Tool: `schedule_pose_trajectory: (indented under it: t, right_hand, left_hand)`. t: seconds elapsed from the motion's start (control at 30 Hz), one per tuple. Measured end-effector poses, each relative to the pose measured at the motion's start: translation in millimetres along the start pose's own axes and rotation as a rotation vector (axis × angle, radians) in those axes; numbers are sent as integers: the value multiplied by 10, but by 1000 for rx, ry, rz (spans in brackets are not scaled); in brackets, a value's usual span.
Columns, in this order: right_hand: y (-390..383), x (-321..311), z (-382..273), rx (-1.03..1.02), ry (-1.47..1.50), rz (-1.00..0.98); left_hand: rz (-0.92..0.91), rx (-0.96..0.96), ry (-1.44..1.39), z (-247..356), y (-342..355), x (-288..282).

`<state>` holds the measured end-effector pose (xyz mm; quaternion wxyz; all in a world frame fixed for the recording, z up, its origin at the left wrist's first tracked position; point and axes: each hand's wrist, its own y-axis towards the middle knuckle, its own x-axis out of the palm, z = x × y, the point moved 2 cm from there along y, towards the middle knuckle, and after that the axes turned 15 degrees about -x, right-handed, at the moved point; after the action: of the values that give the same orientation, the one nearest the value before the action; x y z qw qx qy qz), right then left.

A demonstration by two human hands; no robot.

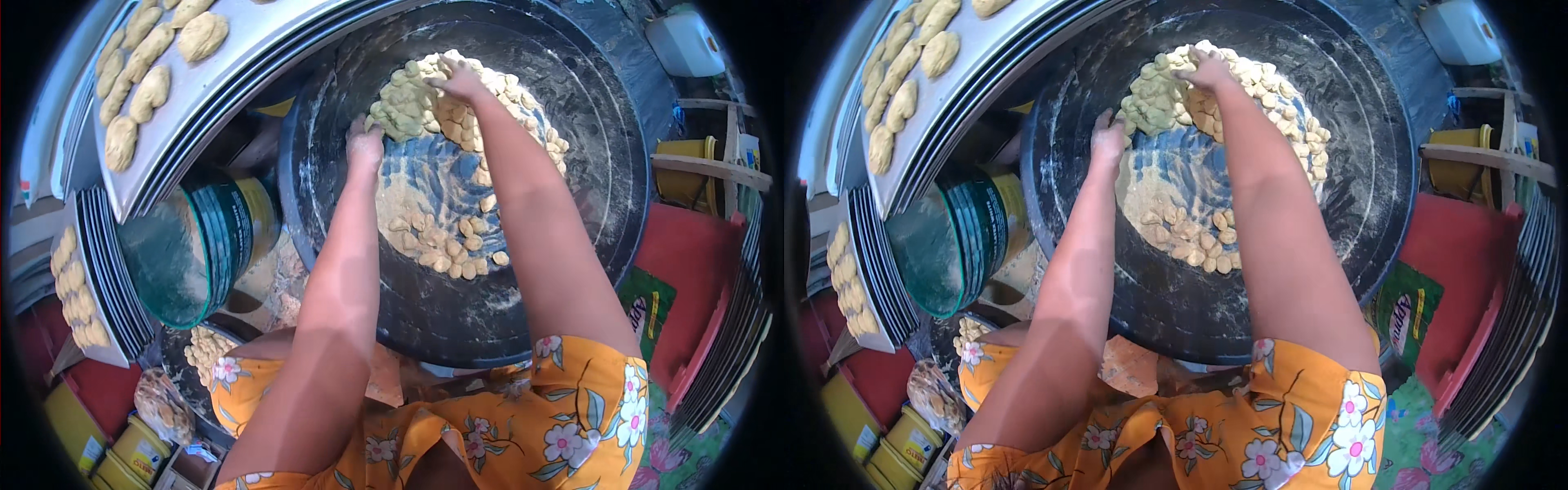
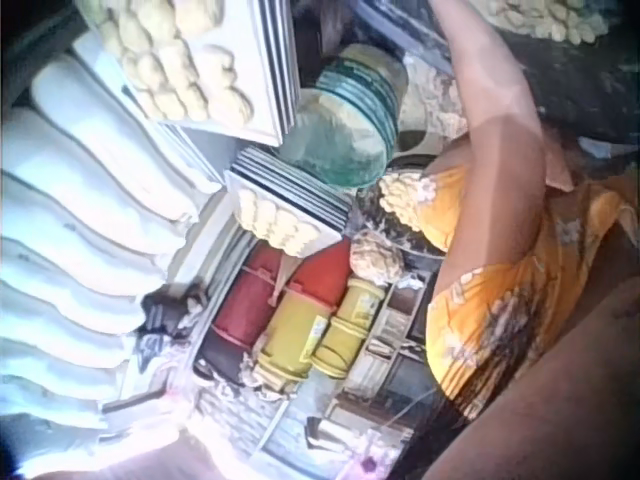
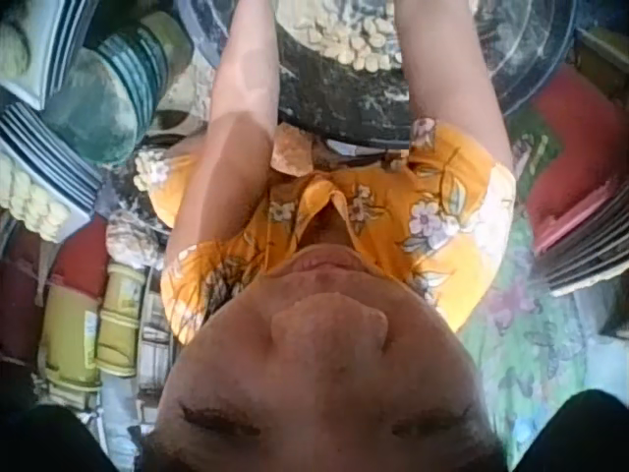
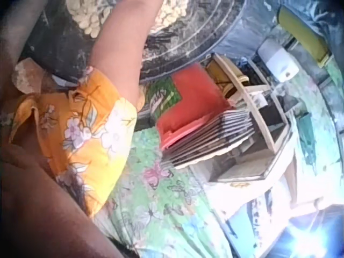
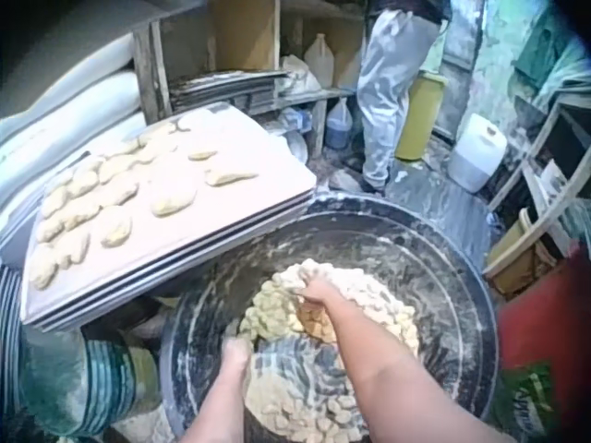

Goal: The person shapes dough pieces in a basin, wipes a metal tray with a cloth, and places dough pieces onto baking trays by hand.

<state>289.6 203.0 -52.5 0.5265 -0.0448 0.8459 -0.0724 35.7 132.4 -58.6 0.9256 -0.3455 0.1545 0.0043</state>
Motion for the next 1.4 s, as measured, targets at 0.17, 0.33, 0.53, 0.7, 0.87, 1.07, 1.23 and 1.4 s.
schedule_pose_trajectory:
  t: [0.17,0.33,0.53,0.7,0.87,1.07,1.23,1.4]
  right_hand:
    - [-723,333,-696,-274,-357,-441]
    - [-780,-229,-429,-142,492,-997]
    - [370,-35,631,92,132,48]
    - [38,542,-170,-393,-41,-188]
    - [-207,-306,-149,-60,739,-596]
    - [15,298,326,118,111,-40]
    - [-863,556,-898,-444,163,-602]
    - [-1777,395,-923,-518,634,-1262]
  left_hand:
    - [22,-81,58,-363,300,-103]
    - [-863,-293,321,-20,-180,257]
    - [-293,78,354,107,-356,590]
    - [-138,-53,-424,-127,405,73]
    - [-406,-108,190,-110,16,145]
    - [-456,-62,96,-10,-14,402]
    - [-113,27,68,-263,370,45]
    - [-726,94,365,-422,-441,657]
